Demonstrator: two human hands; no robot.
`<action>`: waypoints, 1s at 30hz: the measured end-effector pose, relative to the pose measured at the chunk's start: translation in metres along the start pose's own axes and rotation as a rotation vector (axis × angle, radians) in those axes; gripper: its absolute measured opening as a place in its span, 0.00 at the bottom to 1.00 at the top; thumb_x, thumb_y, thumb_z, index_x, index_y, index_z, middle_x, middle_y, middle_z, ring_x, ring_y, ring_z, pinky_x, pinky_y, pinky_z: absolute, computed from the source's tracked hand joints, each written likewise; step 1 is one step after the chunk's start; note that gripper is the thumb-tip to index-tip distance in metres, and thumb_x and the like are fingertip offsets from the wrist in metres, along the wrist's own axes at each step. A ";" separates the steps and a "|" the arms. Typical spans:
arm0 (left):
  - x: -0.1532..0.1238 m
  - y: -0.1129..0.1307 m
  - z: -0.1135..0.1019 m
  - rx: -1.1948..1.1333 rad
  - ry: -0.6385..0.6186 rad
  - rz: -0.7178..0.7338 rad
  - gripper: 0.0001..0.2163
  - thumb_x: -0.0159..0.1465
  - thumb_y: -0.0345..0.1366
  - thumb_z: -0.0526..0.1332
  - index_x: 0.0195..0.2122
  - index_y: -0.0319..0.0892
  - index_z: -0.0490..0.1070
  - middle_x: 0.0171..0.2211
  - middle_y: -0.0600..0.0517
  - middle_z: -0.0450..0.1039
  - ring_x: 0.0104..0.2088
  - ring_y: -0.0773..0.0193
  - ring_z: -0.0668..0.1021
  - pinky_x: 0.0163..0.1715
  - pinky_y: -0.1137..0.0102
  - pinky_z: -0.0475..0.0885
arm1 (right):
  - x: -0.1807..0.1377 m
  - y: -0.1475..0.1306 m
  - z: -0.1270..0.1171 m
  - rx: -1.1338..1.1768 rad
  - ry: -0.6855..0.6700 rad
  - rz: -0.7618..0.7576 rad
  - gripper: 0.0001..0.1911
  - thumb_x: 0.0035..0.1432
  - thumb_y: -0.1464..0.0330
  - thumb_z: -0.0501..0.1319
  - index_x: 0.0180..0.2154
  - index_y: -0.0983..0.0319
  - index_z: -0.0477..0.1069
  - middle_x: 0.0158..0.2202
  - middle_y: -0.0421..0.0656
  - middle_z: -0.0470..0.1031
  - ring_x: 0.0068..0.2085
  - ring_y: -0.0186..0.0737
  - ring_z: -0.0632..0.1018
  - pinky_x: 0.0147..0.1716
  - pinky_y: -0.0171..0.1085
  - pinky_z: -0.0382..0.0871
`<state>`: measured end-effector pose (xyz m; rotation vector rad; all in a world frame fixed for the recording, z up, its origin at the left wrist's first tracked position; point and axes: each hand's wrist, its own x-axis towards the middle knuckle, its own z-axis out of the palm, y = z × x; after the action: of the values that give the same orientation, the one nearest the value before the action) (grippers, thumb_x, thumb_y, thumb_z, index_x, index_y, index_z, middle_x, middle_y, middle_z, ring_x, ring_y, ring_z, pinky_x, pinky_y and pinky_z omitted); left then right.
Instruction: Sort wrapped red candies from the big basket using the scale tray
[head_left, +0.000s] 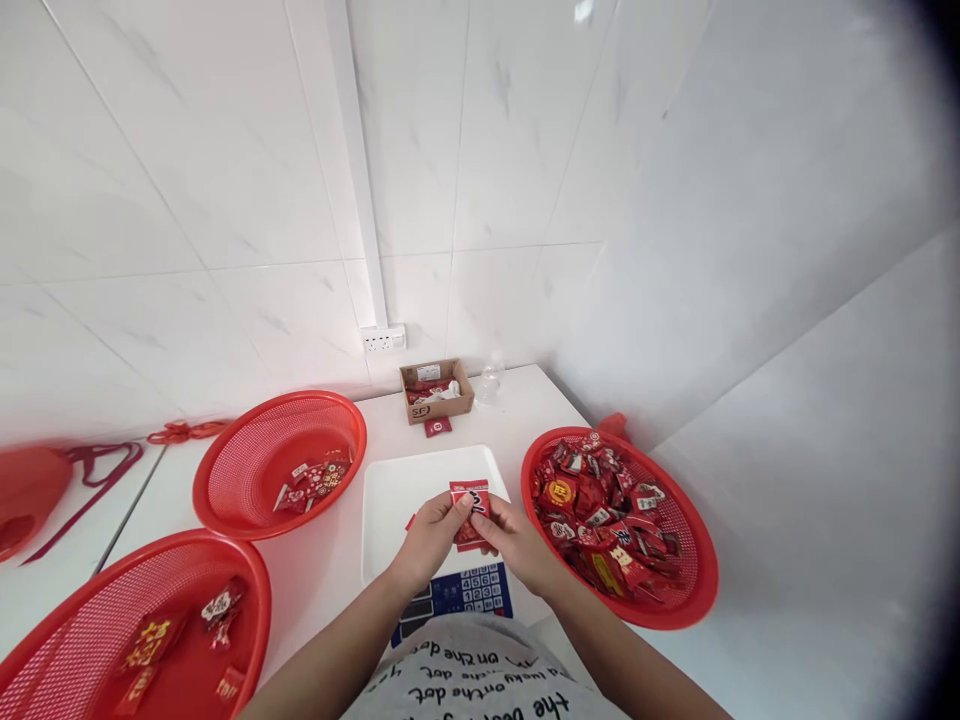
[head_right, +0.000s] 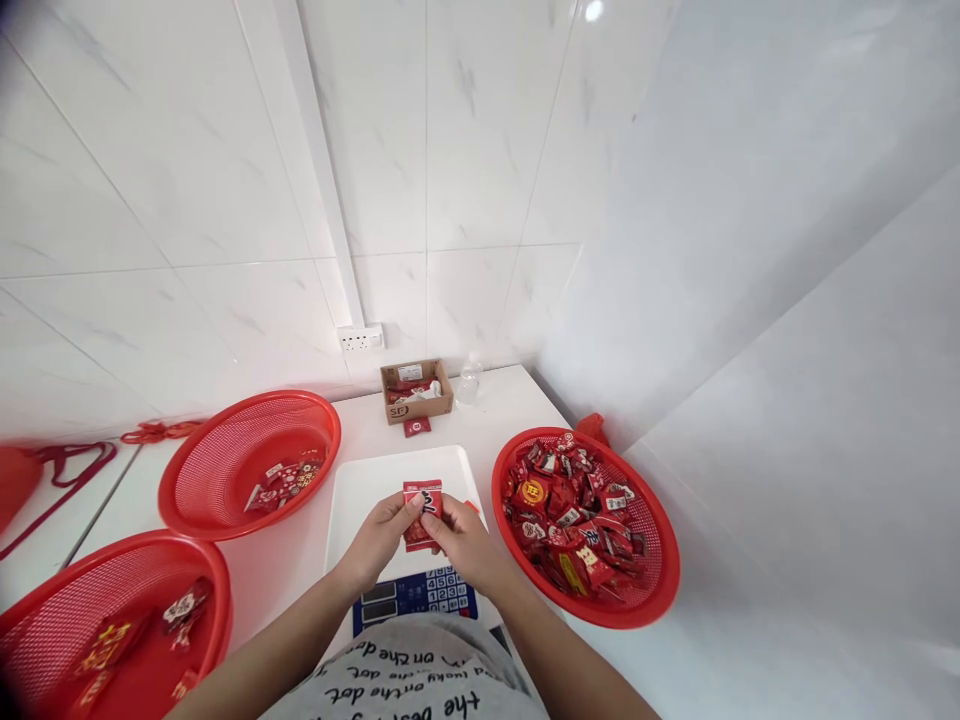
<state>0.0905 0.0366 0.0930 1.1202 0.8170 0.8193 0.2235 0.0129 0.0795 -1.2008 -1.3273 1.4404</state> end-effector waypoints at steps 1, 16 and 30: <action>0.000 0.000 -0.001 0.018 0.001 -0.004 0.18 0.59 0.49 0.53 0.30 0.36 0.69 0.20 0.52 0.71 0.22 0.65 0.74 0.26 0.70 0.68 | 0.000 -0.001 -0.001 0.002 -0.006 0.000 0.19 0.54 0.54 0.55 0.38 0.63 0.67 0.26 0.38 0.65 0.24 0.31 0.65 0.24 0.32 0.60; 0.000 0.004 -0.001 -0.115 0.013 -0.009 0.17 0.59 0.47 0.55 0.25 0.36 0.68 0.16 0.52 0.69 0.17 0.65 0.73 0.20 0.70 0.69 | 0.003 -0.007 0.004 0.005 -0.077 -0.009 0.19 0.56 0.53 0.52 0.36 0.63 0.67 0.28 0.39 0.68 0.30 0.34 0.69 0.31 0.34 0.64; 0.004 -0.009 -0.002 0.169 0.079 0.080 0.20 0.59 0.50 0.52 0.30 0.36 0.71 0.27 0.51 0.72 0.30 0.63 0.73 0.33 0.69 0.68 | 0.005 -0.002 0.003 0.035 0.010 -0.086 0.18 0.56 0.56 0.54 0.39 0.63 0.69 0.32 0.42 0.72 0.35 0.38 0.72 0.38 0.39 0.67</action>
<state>0.0918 0.0391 0.0837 1.2825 0.9258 0.8778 0.2191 0.0174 0.0811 -1.1137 -1.3256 1.3890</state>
